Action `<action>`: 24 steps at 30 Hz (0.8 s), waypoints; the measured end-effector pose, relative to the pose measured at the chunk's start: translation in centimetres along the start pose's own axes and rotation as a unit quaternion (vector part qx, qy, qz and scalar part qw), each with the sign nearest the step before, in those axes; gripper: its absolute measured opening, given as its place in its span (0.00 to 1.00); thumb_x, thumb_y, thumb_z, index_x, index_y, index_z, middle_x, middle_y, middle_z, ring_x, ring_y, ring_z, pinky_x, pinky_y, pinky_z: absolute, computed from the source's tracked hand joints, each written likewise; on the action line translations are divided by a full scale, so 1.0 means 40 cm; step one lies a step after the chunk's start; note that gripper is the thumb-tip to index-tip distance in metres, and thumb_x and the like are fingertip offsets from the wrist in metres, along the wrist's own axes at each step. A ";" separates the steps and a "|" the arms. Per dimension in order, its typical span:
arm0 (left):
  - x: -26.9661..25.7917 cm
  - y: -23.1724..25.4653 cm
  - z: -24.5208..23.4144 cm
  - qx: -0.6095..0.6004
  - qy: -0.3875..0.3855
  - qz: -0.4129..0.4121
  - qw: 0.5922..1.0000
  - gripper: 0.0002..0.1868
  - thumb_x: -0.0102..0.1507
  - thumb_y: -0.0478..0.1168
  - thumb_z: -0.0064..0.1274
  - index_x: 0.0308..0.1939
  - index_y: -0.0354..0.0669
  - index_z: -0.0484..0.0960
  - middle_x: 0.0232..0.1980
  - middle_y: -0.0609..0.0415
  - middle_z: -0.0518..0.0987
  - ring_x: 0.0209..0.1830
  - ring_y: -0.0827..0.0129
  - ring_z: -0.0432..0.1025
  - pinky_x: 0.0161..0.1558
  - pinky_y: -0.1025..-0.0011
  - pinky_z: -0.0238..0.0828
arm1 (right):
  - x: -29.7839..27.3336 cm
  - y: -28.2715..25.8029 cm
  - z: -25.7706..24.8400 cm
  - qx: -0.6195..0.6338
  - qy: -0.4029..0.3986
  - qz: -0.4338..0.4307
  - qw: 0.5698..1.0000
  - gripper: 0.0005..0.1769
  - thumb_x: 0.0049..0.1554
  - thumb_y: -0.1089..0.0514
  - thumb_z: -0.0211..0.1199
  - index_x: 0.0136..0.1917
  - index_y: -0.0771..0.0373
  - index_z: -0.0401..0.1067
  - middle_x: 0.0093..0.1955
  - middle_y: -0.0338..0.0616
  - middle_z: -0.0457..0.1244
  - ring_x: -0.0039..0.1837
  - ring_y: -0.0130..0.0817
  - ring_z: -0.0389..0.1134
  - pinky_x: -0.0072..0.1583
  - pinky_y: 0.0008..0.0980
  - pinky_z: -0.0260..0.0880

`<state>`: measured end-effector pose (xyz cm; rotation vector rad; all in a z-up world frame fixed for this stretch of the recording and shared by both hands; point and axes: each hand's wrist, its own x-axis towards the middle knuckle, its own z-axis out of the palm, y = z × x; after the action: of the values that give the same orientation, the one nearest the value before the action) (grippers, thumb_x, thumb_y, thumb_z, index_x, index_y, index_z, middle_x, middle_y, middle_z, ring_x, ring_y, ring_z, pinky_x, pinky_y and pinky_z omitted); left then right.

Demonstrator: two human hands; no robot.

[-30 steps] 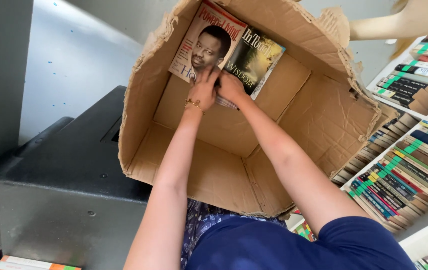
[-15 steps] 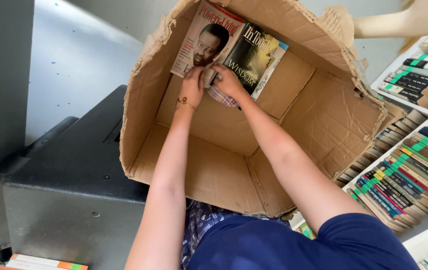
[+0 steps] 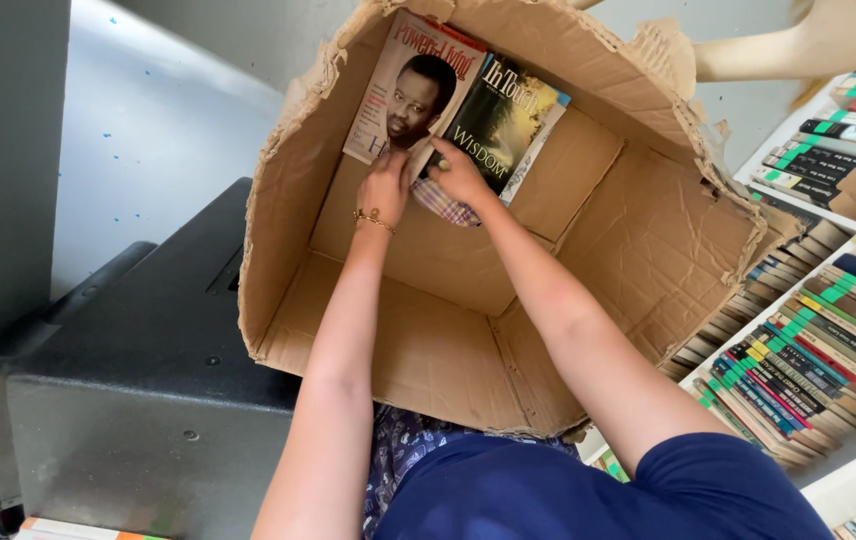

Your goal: The person wipes the front and back covers of magazines with a cloth and places them into a cardboard box.

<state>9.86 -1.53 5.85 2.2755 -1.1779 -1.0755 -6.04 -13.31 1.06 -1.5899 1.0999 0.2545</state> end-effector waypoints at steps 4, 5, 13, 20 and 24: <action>0.016 -0.016 0.080 0.066 -0.054 0.025 0.996 0.15 0.69 0.48 0.51 0.60 0.57 0.75 0.62 0.54 0.77 0.64 0.56 0.72 0.59 0.55 0.74 | -0.114 -0.218 -0.101 -0.021 0.020 0.004 1.000 0.39 0.57 0.61 0.61 0.80 0.58 0.56 0.71 0.60 0.63 0.74 0.59 0.61 0.73 0.58 0.61; 0.016 -0.016 0.095 0.076 -0.091 -0.007 0.993 0.20 0.68 0.48 0.52 0.64 0.57 0.73 0.69 0.54 0.70 0.68 0.54 0.68 0.60 0.51 0.73 | -0.124 -0.219 -0.104 -0.030 0.085 -0.013 0.996 0.36 0.56 0.64 0.62 0.77 0.58 0.59 0.67 0.60 0.64 0.70 0.61 0.64 0.70 0.58 0.64; 0.002 0.084 0.095 0.147 -0.196 -0.012 0.969 0.38 0.68 0.34 0.47 0.80 0.59 0.53 0.85 0.51 0.44 0.82 0.50 0.48 0.70 0.39 0.59 | -0.170 -0.081 -0.144 -0.068 0.286 0.080 0.952 0.30 0.57 0.59 0.68 0.71 0.45 0.67 0.69 0.49 0.55 0.67 0.58 0.67 0.66 0.52 0.72; -0.048 0.126 0.157 0.088 -0.243 -0.033 0.966 0.48 0.68 0.36 0.52 0.83 0.66 0.38 0.86 0.50 0.35 0.85 0.53 0.40 0.73 0.40 0.57 | -0.187 -0.106 -0.215 -0.178 0.156 0.226 0.945 0.50 0.61 0.45 0.70 0.85 0.36 0.43 0.87 0.43 0.28 0.71 0.64 0.64 0.69 0.62 0.68; -0.060 0.120 0.199 0.112 -0.248 -0.048 0.961 0.50 0.67 0.42 0.53 0.83 0.69 0.35 0.86 0.53 0.34 0.85 0.51 0.35 0.73 0.38 0.52 | -0.164 -0.091 -0.228 -0.210 0.139 0.243 0.937 0.54 0.60 0.49 0.71 0.85 0.32 0.38 0.87 0.44 0.24 0.71 0.61 0.65 0.69 0.58 0.68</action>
<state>0.35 -2.20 4.74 2.3181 -1.4491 -1.6998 -10.31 -18.05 11.03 -1.7354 1.7504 0.6445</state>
